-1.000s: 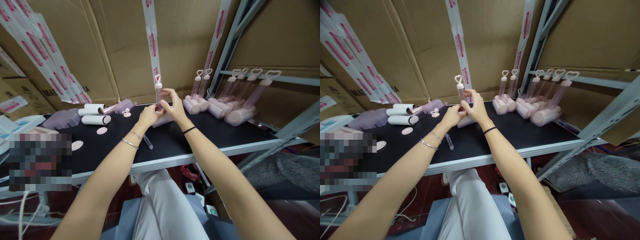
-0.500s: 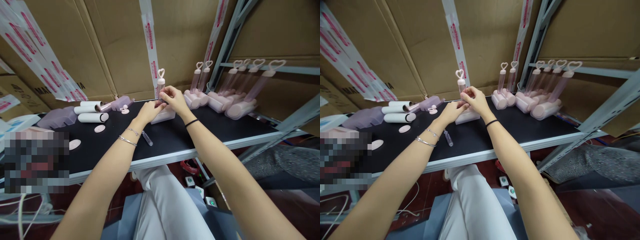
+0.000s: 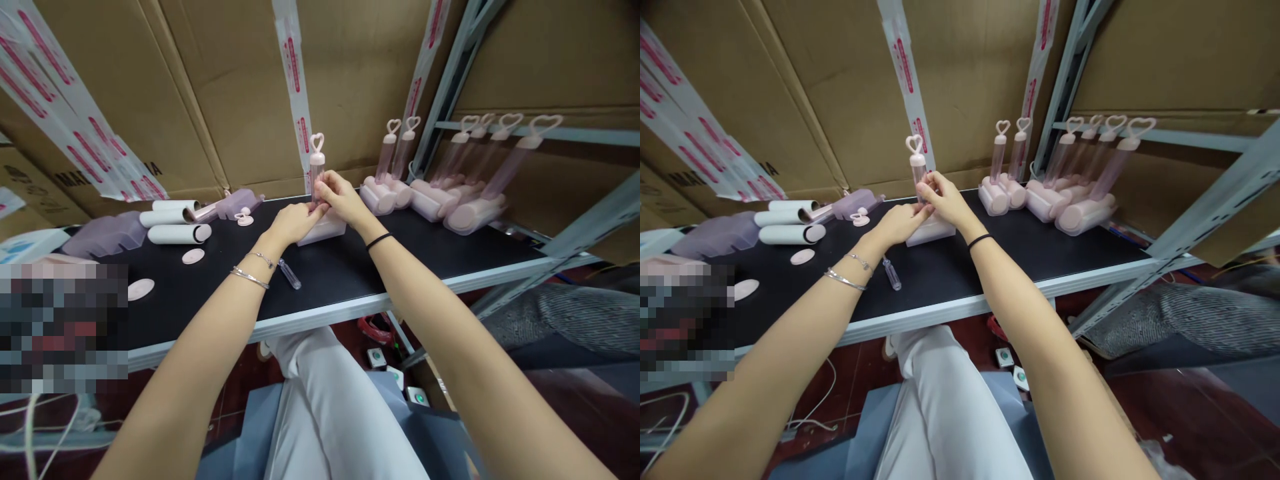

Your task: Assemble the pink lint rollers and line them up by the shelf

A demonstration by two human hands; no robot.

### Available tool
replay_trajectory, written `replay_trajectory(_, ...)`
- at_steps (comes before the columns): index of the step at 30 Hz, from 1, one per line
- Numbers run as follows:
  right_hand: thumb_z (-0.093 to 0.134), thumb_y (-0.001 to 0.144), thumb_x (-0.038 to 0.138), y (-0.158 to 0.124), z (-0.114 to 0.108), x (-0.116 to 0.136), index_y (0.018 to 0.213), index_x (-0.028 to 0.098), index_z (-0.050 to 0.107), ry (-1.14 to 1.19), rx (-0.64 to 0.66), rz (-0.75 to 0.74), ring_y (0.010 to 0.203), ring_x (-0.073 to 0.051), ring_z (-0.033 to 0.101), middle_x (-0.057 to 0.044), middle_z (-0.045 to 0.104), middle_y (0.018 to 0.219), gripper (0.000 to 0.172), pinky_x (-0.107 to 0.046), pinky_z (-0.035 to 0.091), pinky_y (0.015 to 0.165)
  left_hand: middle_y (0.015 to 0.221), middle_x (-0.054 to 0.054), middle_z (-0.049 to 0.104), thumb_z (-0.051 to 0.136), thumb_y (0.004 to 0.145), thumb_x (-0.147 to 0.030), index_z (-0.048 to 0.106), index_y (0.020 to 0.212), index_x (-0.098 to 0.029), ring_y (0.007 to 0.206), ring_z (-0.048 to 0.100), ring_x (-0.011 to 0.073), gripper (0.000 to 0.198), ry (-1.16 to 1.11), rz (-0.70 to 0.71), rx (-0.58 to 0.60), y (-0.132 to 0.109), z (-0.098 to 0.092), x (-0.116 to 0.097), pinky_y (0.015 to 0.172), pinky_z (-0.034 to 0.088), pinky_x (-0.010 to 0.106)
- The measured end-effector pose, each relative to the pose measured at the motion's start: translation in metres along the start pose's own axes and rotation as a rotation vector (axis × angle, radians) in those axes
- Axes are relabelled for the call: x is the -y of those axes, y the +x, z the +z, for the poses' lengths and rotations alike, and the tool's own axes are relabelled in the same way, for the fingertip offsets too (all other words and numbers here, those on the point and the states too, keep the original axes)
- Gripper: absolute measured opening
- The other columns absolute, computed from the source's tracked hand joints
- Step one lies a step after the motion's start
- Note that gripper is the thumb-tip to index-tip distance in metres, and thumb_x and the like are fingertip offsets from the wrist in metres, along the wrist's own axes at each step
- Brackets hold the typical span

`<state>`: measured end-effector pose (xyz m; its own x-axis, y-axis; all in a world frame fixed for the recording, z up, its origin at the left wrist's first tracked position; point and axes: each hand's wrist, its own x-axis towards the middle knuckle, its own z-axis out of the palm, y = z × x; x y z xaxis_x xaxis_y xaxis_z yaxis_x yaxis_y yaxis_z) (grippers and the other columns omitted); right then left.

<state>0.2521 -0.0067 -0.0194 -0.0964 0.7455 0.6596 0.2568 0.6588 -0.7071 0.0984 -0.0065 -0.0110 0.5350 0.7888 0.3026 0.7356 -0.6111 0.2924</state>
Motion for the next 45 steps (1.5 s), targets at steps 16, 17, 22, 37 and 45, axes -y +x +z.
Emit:
replay_trajectory(16, 0.074, 0.07, 0.03, -0.011, -0.016, -0.005, 0.125, 0.018, 0.057, -0.682, 0.32, 0.164, 0.11, -0.027, 0.056, -0.01, 0.06, 0.118, 0.059, -0.04, 0.042, 0.099, 0.135, 0.018, 0.057, 0.061, 0.086, -0.035, 0.038, 0.139, -0.01, 0.129, 0.051, 0.0283, 0.064, -0.154, -0.248, -0.362, 0.003, 0.009, 0.01, 0.108, 0.039, 0.044)
replay_trajectory(17, 0.074, 0.071, 0.031, -0.012, -0.016, -0.007, 0.124, 0.019, 0.057, -0.714, 0.268, 0.2, 0.111, -0.027, 0.055, -0.011, 0.06, 0.118, 0.058, -0.041, 0.043, 0.099, 0.138, 0.019, 0.054, 0.06, 0.086, -0.033, 0.037, 0.14, -0.009, 0.131, 0.049, 0.0281, 0.063, -0.143, -0.256, -0.338, 0.002, 0.009, 0.01, 0.109, 0.038, 0.044)
replay_trajectory(22, 0.068, 0.077, 0.025, -0.018, -0.022, -0.017, 0.129, 0.014, 0.046, -0.876, -0.149, 0.52, 0.119, -0.031, 0.052, -0.019, 0.049, 0.13, 0.058, -0.044, 0.044, 0.098, 0.15, 0.024, 0.038, 0.059, 0.087, -0.033, 0.03, 0.145, -0.006, 0.141, 0.037, 0.0323, 0.07, -0.074, -0.358, -0.14, 0.0, 0.012, 0.006, 0.112, 0.034, 0.046)
replay_trajectory(37, 0.05, 0.081, 0.011, -0.024, -0.016, -0.019, 0.133, 0.015, 0.051, -1.109, -0.184, 0.587, 0.133, -0.041, 0.034, -0.023, 0.024, 0.154, 0.052, -0.058, 0.037, 0.1, 0.141, 0.024, 0.05, 0.049, 0.088, -0.04, 0.048, 0.136, -0.008, 0.137, 0.041, 0.035, 0.057, 0.279, -0.418, 0.033, -0.004, 0.005, 0.022, 0.111, 0.034, 0.049)
replay_trajectory(45, 0.052, 0.081, 0.015, -0.019, -0.016, -0.021, 0.151, 0.016, 0.024, -1.089, -0.235, 0.5, 0.141, -0.041, 0.026, -0.022, 0.012, 0.16, 0.075, -0.056, 0.034, 0.105, 0.152, 0.025, 0.036, 0.046, 0.089, -0.042, 0.04, 0.142, -0.006, 0.139, 0.035, 0.0435, 0.065, 0.248, -0.729, -0.052, -0.01, -0.01, 0.068, 0.11, 0.031, 0.06)
